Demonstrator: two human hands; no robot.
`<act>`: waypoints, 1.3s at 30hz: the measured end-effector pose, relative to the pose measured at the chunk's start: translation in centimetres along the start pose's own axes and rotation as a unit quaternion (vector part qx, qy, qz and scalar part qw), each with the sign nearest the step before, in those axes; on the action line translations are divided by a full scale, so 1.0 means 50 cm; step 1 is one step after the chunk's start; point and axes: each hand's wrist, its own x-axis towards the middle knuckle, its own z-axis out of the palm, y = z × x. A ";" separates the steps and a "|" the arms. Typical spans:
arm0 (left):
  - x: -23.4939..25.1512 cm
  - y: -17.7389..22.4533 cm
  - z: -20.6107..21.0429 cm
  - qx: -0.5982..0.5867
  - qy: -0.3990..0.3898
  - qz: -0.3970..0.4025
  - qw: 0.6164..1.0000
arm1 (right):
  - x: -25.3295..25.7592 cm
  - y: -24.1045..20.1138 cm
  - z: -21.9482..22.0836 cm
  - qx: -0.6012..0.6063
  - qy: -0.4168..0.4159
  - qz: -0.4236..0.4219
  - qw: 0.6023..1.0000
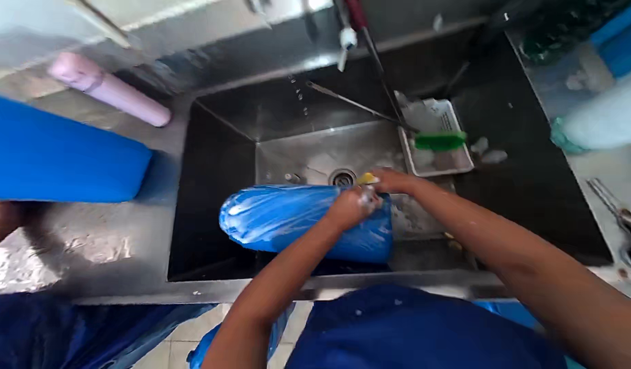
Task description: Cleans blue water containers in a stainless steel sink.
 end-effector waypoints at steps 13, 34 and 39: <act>0.009 0.029 -0.039 0.080 -0.100 -0.131 0.983 | -0.034 -0.013 0.026 0.133 -0.008 0.045 0.990; -0.038 -0.049 -0.022 -0.024 0.007 -0.035 0.999 | -0.236 -0.100 0.071 -0.089 0.085 0.087 0.989; -0.044 -0.068 -0.019 -0.248 0.256 0.029 0.934 | -0.139 -0.192 0.113 -0.249 0.057 0.025 0.966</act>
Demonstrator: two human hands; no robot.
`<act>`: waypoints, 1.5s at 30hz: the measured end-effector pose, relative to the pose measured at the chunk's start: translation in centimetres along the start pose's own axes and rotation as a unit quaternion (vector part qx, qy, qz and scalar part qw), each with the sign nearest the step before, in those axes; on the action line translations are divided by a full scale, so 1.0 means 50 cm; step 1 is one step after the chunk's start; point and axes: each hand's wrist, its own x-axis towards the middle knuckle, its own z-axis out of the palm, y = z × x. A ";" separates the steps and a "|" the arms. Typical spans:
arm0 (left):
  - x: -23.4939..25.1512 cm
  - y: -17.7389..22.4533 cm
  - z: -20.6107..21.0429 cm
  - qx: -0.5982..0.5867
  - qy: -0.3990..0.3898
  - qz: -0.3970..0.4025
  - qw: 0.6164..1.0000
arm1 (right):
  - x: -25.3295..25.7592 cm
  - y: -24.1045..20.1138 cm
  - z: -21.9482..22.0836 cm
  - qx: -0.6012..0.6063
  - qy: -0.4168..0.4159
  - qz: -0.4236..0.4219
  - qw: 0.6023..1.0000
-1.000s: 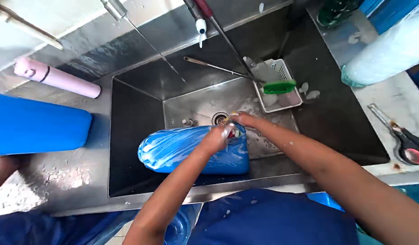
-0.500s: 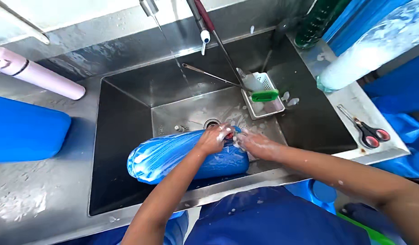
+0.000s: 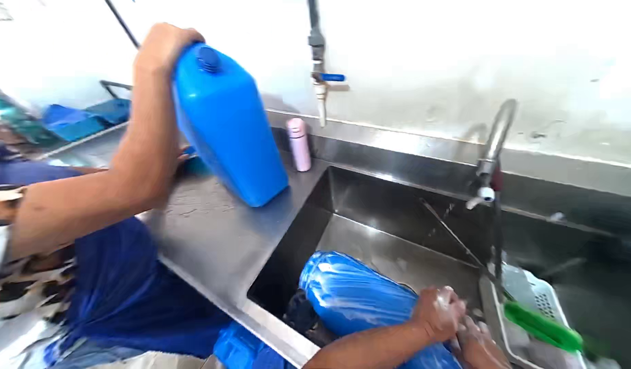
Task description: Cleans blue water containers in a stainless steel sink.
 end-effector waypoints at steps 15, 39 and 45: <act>-0.121 -0.094 -0.398 -0.285 0.105 -0.310 0.901 | 0.218 0.061 -0.121 0.094 0.035 0.055 0.993; -0.009 -0.146 -0.257 -0.001 0.141 -0.347 0.927 | 0.337 0.291 0.103 0.264 0.095 0.144 0.949; -0.034 -0.139 -0.297 0.038 0.050 -0.334 0.941 | 0.269 -0.218 0.022 0.204 0.216 -0.418 0.858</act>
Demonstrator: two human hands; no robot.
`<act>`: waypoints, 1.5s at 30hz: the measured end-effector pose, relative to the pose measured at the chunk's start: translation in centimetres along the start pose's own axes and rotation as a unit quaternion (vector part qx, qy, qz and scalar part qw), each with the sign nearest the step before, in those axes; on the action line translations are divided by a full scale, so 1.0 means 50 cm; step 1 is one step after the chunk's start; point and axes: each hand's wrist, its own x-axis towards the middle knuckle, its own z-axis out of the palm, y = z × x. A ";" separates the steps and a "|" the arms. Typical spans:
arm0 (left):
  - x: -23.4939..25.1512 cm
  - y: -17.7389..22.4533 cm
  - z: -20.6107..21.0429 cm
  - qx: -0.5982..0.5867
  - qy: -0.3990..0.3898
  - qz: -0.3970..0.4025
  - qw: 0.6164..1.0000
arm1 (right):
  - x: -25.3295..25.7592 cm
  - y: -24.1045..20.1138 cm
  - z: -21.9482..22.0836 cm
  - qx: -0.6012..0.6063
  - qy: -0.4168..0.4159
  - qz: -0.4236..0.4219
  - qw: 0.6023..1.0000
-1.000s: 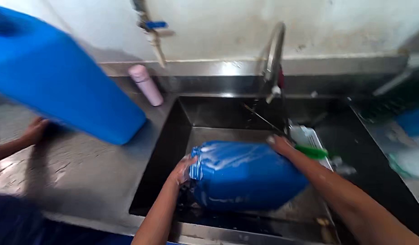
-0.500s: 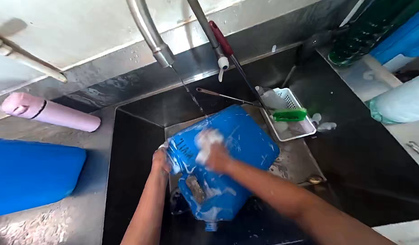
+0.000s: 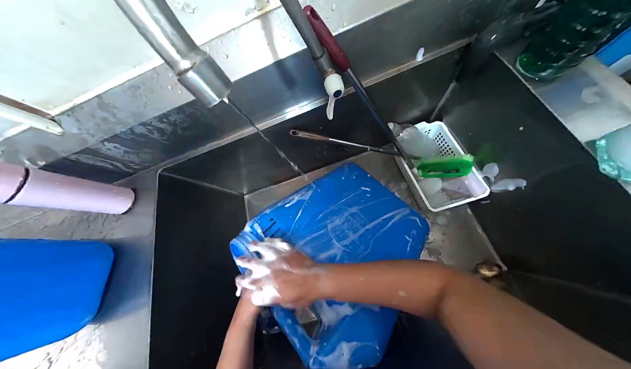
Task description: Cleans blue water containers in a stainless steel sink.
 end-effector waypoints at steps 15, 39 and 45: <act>-0.033 -0.131 -0.038 0.010 -0.041 0.143 0.989 | -0.339 0.055 -0.044 0.078 0.122 0.177 0.973; 0.001 -0.205 -0.047 -0.290 0.199 -0.141 0.926 | -0.217 0.330 -0.320 0.209 0.108 0.490 0.839; -0.084 -0.088 -0.038 -0.242 0.172 -0.226 0.928 | -0.368 0.394 -0.064 0.415 0.222 0.656 0.590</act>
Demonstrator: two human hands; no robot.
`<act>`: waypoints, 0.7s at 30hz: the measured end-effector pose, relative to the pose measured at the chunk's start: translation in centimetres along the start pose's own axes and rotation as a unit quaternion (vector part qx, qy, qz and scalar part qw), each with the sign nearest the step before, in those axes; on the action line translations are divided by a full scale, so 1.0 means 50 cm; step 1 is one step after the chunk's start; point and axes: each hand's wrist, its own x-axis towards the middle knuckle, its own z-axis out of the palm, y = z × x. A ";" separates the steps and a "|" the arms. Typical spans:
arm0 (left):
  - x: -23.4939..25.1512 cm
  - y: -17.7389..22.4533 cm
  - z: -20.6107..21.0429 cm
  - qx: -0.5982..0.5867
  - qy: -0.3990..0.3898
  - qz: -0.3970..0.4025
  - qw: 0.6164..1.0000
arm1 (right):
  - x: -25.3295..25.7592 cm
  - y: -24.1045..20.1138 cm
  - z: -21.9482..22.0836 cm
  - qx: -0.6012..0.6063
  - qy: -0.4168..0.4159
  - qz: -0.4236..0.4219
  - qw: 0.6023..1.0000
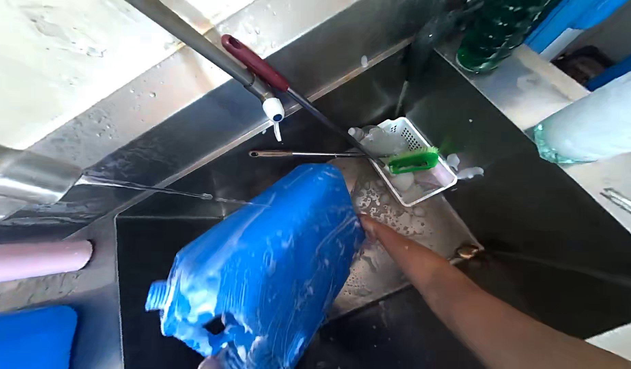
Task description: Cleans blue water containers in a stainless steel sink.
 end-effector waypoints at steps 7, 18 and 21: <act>-0.267 0.027 0.130 0.230 -0.303 0.310 0.871 | -0.227 -0.149 0.137 -0.321 -0.043 -0.408 0.854; -0.149 0.040 0.039 -0.060 -0.283 0.013 0.957 | -0.507 -0.025 -0.053 -0.576 0.120 -0.402 0.702; -0.026 -0.024 0.003 0.058 -0.195 0.028 0.979 | -0.493 -0.061 -0.141 -0.633 0.085 -0.335 0.693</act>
